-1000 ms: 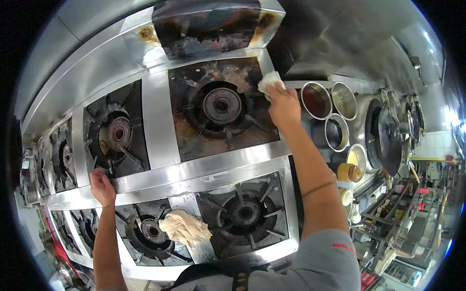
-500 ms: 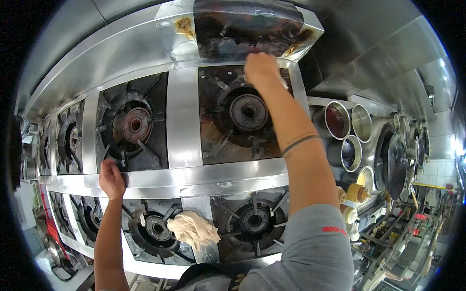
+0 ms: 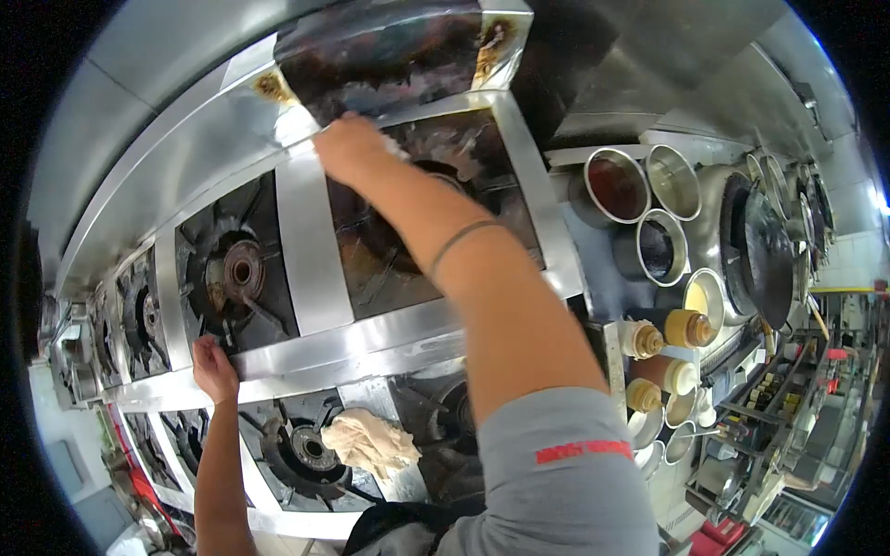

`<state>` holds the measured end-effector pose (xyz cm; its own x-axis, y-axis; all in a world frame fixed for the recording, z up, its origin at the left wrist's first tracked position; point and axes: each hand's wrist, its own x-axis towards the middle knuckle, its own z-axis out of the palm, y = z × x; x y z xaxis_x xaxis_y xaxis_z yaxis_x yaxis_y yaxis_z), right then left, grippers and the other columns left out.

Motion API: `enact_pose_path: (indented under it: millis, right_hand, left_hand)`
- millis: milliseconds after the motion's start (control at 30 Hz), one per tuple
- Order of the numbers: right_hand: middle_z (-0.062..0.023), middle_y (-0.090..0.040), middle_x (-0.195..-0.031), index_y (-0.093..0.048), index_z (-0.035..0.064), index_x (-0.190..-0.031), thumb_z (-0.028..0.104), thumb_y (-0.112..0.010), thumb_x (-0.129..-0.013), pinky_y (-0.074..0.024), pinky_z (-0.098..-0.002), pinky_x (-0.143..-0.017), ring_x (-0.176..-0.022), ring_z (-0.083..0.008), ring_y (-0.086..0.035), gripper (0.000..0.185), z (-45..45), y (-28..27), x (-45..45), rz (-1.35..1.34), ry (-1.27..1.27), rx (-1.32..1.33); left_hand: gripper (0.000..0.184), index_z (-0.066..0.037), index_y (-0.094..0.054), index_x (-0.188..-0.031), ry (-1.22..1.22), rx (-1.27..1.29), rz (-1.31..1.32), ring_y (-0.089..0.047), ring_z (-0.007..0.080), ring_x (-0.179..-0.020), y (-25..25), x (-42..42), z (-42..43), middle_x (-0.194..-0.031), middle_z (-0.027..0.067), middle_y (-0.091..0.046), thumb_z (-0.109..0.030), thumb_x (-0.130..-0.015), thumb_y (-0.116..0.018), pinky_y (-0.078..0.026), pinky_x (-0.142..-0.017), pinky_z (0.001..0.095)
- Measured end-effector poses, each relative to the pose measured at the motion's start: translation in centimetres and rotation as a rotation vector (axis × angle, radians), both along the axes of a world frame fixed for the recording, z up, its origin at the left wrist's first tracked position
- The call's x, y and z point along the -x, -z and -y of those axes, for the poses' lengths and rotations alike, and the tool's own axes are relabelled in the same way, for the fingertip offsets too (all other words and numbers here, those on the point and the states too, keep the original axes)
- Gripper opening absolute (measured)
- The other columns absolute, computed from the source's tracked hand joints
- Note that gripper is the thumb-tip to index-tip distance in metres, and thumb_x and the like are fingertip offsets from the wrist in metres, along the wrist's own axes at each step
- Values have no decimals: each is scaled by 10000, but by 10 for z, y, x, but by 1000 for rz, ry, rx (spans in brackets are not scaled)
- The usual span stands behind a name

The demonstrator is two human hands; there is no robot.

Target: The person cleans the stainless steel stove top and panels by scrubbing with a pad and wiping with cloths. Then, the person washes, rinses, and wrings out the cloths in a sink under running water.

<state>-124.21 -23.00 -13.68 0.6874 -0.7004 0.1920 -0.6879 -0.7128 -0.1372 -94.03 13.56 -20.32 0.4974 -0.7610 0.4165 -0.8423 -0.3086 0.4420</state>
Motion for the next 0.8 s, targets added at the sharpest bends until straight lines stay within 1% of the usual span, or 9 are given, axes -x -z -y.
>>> enact_pose_path:
  millis: [100, 167, 267, 333, 467, 533, 667, 733, 800]
  right_hand:
    - [-182, -753, -1057, -774, 71, -1019, 123, -611, -879, -564, -487, -909, -1028, -355, -724, 222, 13, -7, 48, -228, 134, -159]
    - [-204, -744, -1064, -753, 39, -1040, 119, -591, -892, -562, -501, -901, -1020, -347, -717, 234, 20, 4, 70, 5, 152, -138]
    - [-206, -750, -1026, -752, 36, -1037, 145, -570, -913, -553, -534, -896, -1045, -383, -703, 246, 7, 15, 14, -6, 304, -92]
    - [-161, -768, -964, -774, 56, -978, 167, -561, -926, -554, -473, -850, -986, -375, -705, 246, -3, 26, -41, -107, 174, 26]
    - [-163, -768, -990, -790, 76, -966, 141, -572, -900, -552, -461, -857, -980, -340, -709, 236, -12, 30, -101, 180, 238, 43]
    - [-231, -737, -960, -754, 65, -967, 98, -586, -841, -552, -445, -876, -968, -372, -711, 213, -9, 26, -116, 219, 58, -36]
    - [-191, -746, -1058, -772, 89, -1074, 143, -572, -904, -557, -467, -870, -1014, -346, -718, 268, 14, -1, -97, 201, -32, -255]
    - [-167, -752, -1052, -753, 123, -1107, 196, -575, -931, -556, -456, -867, -994, -346, -717, 260, 28, -16, -85, 510, -18, -567]
    - [-142, -748, -1065, -752, 157, -1094, 205, -607, -913, -561, -449, -851, -1000, -350, -699, 236, 6, -46, -70, 405, -74, -184]
  left_hand:
    - [111, -71, -641, -1001, -46, -22, -13, -642, 335, -691, -5, 4, 1, -817, 147, -669, -81, -938, -551, -488, -641, 424]
    - [111, -68, -645, -999, -41, -1, -45, -620, 318, -659, -5, 4, 0, -776, 137, -648, -75, -930, -559, -470, -615, 422]
    - [104, -58, -644, -980, -49, -6, -51, -615, 301, -651, -3, 2, 0, -754, 128, -637, -70, -922, -558, -471, -614, 416]
    - [104, -59, -644, -976, -48, 9, -34, -613, 299, -649, -3, 4, 3, -752, 124, -637, -69, -921, -557, -471, -614, 416]
    - [90, -33, -619, -995, -56, -39, -30, -593, 246, -639, -5, 3, 0, -757, 118, -618, -57, -940, -551, -475, -623, 367]
    - [99, -44, -625, -999, -46, -26, -43, -609, 266, -648, -5, 5, 1, -765, 123, -628, -68, -933, -556, -480, -626, 384]
    - [114, -71, -633, -1012, -49, -28, -1, -636, 334, -685, -8, 5, 1, -787, 146, -648, -85, -918, -570, -491, -642, 431]
    - [104, -70, -631, -1011, -59, -59, -13, -656, 348, -724, -13, 8, 1, -809, 145, -664, -79, -922, -578, -504, -670, 424]
    - [104, -84, -644, -976, -48, 16, -11, -658, 357, -750, -7, 5, 1, -809, 124, -677, -70, -889, -589, -505, -678, 454]
